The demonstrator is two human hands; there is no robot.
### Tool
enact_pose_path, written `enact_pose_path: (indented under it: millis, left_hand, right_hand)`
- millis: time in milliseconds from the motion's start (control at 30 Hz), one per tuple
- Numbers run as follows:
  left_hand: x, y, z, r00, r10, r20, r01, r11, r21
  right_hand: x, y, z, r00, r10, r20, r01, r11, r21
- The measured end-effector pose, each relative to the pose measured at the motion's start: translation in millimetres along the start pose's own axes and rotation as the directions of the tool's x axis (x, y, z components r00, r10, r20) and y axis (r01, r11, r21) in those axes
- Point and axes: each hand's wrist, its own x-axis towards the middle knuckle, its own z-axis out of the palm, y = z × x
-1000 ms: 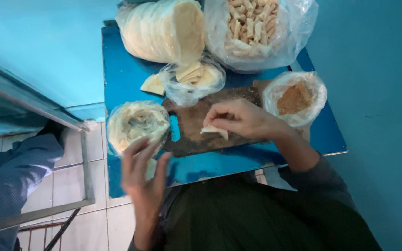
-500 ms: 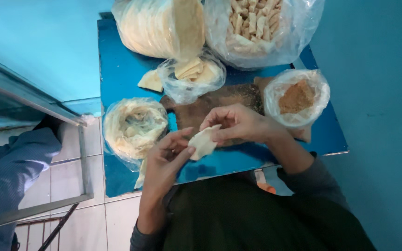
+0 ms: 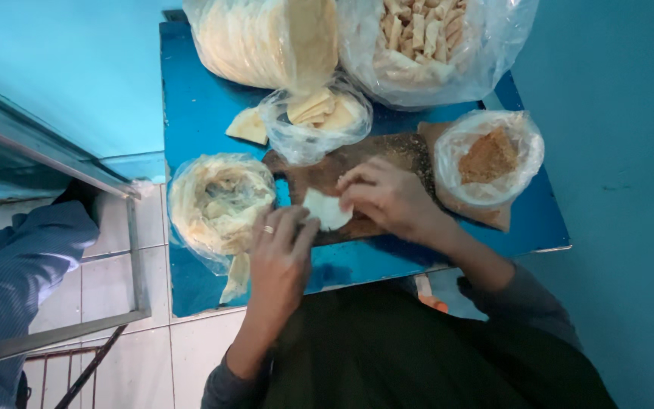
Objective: The person takes thin square dough wrappers from a plastic-lined bowl, places a pinch of brown filling from a bag onto each wrapper, and folds the wrapper by hand into a triangular filled pastry on a wooden board. Folded pastries are set aside and finished pieces accumulate in a plastic bag beside the work area.
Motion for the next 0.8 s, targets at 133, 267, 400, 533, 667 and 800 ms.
enact_pose_path:
  millis: [133,267,400,533,667,800]
  left_hand:
    - [-12.5,0.5,2.5,0.988,0.043,0.151,-0.063,0.989,0.133]
    - [-21.7,2.4,4.3,0.99,-0.007,0.141,-0.012,0.991,0.134]
    - [-22.2,3.3,2.2,0.994,-0.051,0.094,0.051,0.999,0.002]
    - [-20.0,9.7,-6.1,0.987,-0.126,-0.102,0.108,0.98,-0.167]
    - [-11.4,16.7,-15.7,0.951,-0.289,-0.113,0.226,0.894,-0.387]
    - [1.3,20.1,-18.0,0.939,-0.333,0.089,0.315,0.721,-0.617]
  right_hand:
    - [-14.8,-5.3,5.2,0.998,0.023,0.059,-0.017,0.996,-0.089]
    - [-21.1,-4.9,8.2,0.998,0.054,0.034,-0.05,0.994,-0.102]
    - [-16.2,-8.4,2.6,0.996,0.086,0.0,-0.085,0.996,0.021]
    - [-11.8,-17.6,-22.5,0.987,0.161,-0.022,-0.15,0.956,0.253]
    - [-1.3,-25.0,-45.5,0.931,0.323,0.171,-0.363,0.867,0.34]
    - [14.0,-33.6,-43.0,0.977,0.103,0.186,-0.148,0.959,0.243]
